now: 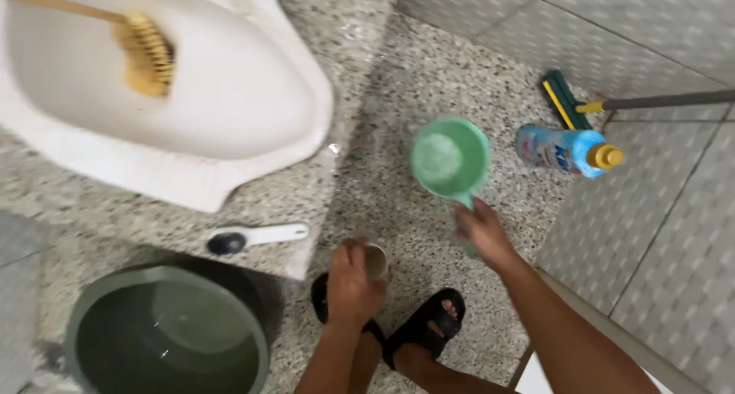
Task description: The person rinses a squat toilet and floor with water from a cup and bucket, then applies cleaning liquid from a bottle to the toilet.
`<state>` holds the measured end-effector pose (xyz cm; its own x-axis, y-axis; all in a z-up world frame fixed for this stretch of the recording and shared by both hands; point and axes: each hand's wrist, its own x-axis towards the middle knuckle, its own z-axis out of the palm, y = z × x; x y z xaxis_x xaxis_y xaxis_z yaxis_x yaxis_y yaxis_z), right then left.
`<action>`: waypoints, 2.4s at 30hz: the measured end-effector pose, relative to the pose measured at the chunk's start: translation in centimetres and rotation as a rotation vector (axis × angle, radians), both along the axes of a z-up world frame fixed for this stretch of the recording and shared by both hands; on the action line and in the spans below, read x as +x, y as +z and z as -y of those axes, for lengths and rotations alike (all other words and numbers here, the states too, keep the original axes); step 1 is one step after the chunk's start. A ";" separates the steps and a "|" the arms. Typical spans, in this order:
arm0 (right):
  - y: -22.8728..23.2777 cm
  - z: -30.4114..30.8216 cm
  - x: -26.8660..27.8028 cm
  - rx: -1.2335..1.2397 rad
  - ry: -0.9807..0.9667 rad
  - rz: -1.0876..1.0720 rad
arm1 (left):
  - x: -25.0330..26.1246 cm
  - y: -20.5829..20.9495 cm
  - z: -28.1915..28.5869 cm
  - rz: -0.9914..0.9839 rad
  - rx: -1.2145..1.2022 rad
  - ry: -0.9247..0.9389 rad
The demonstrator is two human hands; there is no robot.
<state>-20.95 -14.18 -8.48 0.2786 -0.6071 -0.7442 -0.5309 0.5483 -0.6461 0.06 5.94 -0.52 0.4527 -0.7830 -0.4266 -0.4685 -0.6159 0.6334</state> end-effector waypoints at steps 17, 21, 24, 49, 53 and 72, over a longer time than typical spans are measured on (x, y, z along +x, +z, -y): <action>18.0 -5.8 -0.7 -0.071 0.102 -0.038 | 8.8 11.5 -18.6 0.250 0.439 0.779; 20.2 -5.6 -0.7 -0.020 0.101 0.077 | 8.8 13.7 -22.1 0.214 0.451 0.709; 22.5 -5.5 -0.8 0.129 -0.041 0.179 | 6.6 15.5 -23.7 0.219 0.352 0.665; 41.2 10.3 11.3 -0.094 -0.017 0.035 | 10.9 25.4 -25.7 -0.283 0.506 0.395; 41.0 11.1 14.8 -0.258 0.193 -0.019 | 9.5 27.0 -24.7 -0.066 0.309 0.601; 40.8 14.4 37.1 -0.533 0.675 -0.312 | 4.0 25.4 -20.4 0.070 -0.067 0.822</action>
